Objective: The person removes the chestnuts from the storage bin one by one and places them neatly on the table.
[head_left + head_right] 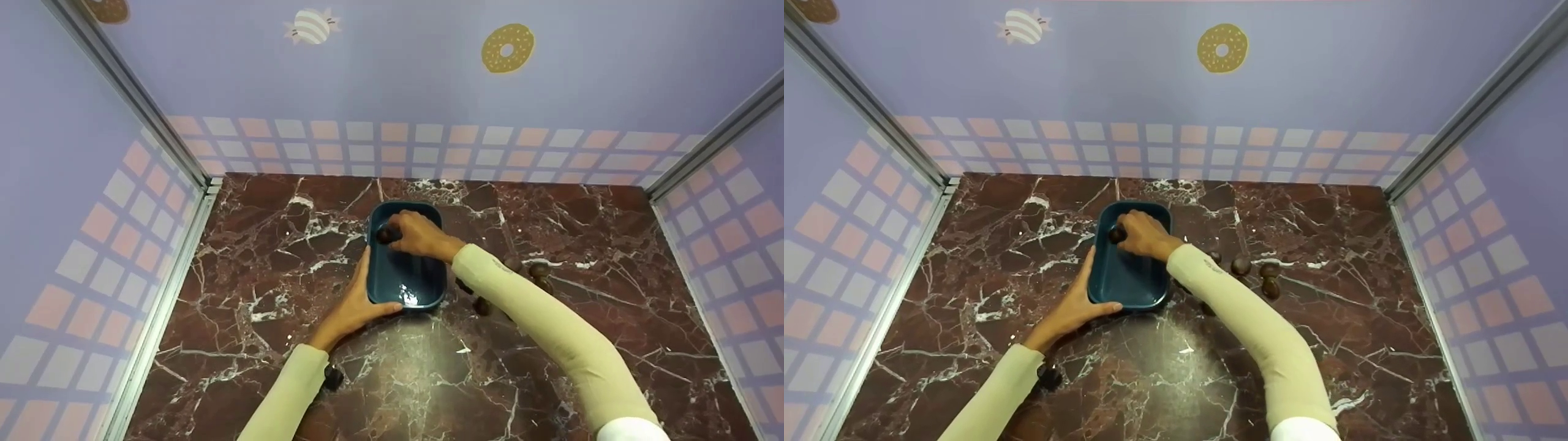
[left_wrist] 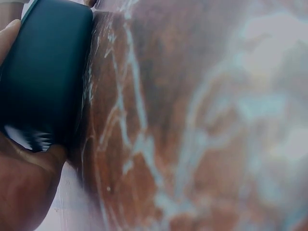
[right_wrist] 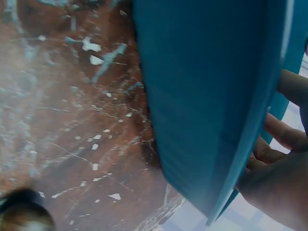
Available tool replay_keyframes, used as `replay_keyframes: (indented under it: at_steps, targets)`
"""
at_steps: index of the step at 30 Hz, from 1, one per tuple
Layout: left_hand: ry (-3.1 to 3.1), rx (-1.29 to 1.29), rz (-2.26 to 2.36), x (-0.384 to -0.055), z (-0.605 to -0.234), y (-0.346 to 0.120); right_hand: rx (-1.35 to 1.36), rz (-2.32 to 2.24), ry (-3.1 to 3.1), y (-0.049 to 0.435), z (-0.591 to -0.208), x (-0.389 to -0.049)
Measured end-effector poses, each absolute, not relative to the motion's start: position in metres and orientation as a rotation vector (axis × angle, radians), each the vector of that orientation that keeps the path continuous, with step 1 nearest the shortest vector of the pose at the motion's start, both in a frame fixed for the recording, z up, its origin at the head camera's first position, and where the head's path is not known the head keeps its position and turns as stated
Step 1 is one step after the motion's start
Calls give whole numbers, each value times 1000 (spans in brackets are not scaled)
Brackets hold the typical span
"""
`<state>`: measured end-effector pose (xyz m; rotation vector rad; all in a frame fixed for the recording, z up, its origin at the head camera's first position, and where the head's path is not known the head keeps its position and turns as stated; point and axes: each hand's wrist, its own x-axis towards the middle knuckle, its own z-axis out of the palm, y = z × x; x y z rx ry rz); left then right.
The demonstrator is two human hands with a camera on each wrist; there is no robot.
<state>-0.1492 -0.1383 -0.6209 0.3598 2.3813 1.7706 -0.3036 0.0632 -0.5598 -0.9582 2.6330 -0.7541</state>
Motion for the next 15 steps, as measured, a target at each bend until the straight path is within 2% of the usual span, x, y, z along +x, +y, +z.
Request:
replay_keyframes:
  at_steps: [15]
  targets:
    - [2401,354,1782,-148,-619,-138,-950,-600,2662,37,-604,-332]
